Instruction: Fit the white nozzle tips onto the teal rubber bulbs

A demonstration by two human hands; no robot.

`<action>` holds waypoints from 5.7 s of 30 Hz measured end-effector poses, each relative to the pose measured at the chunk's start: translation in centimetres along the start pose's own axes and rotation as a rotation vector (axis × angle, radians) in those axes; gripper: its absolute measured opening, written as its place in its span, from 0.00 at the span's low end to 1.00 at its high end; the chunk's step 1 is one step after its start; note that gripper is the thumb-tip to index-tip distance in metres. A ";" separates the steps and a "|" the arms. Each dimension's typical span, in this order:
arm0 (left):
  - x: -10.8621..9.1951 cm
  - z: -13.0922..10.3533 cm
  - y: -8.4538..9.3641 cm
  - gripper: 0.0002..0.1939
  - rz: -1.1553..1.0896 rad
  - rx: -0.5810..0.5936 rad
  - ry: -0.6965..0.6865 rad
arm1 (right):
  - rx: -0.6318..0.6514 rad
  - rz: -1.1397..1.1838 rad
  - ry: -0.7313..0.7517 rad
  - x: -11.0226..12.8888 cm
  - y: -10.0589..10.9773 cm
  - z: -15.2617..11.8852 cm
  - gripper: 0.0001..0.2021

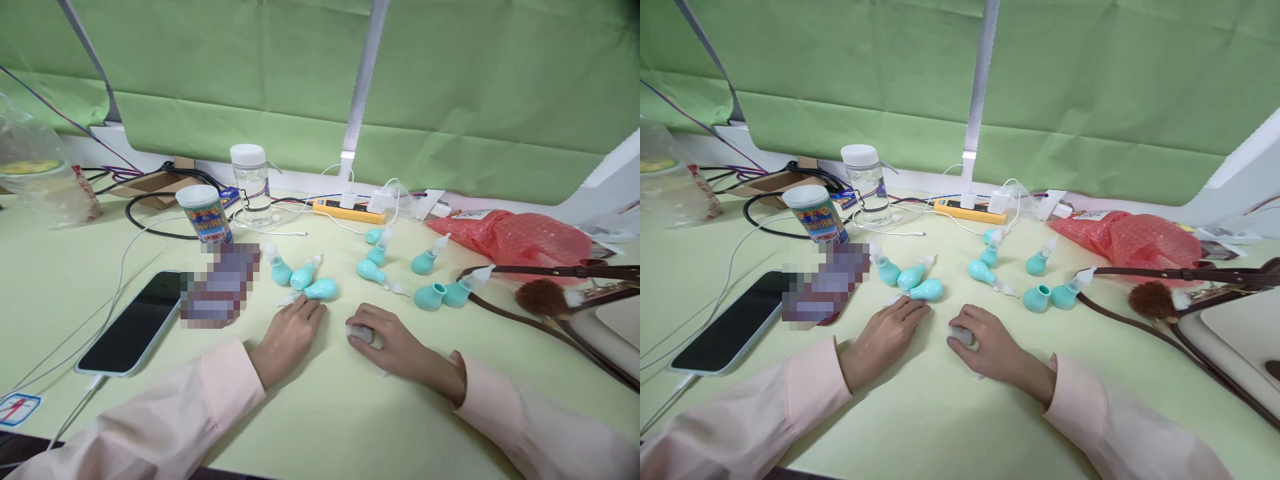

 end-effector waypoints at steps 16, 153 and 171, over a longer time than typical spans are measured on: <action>1.5 -0.5 2.0 0.08 -0.564 -0.357 0.054 | -0.011 0.031 0.162 4.2 -0.6 -2.8 0.09; -2.6 -1.1 3.0 0.09 -0.398 -0.370 -0.214 | -0.175 1.021 -0.527 -2.4 -1.4 -1.4 0.12; -1.7 -1.3 2.2 0.13 -0.471 -0.351 -0.070 | -0.179 0.822 -0.516 -1.9 -1.2 -1.4 0.12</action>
Point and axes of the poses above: each hand's wrist, its own z-axis towards the middle knuckle, its own y-axis out of the back of the hand, x = y × z, the point moved 8 cm from there along z, towards the middle knuckle, and after that the axes turned 4 degrees about -y, right-handed, at the moved point
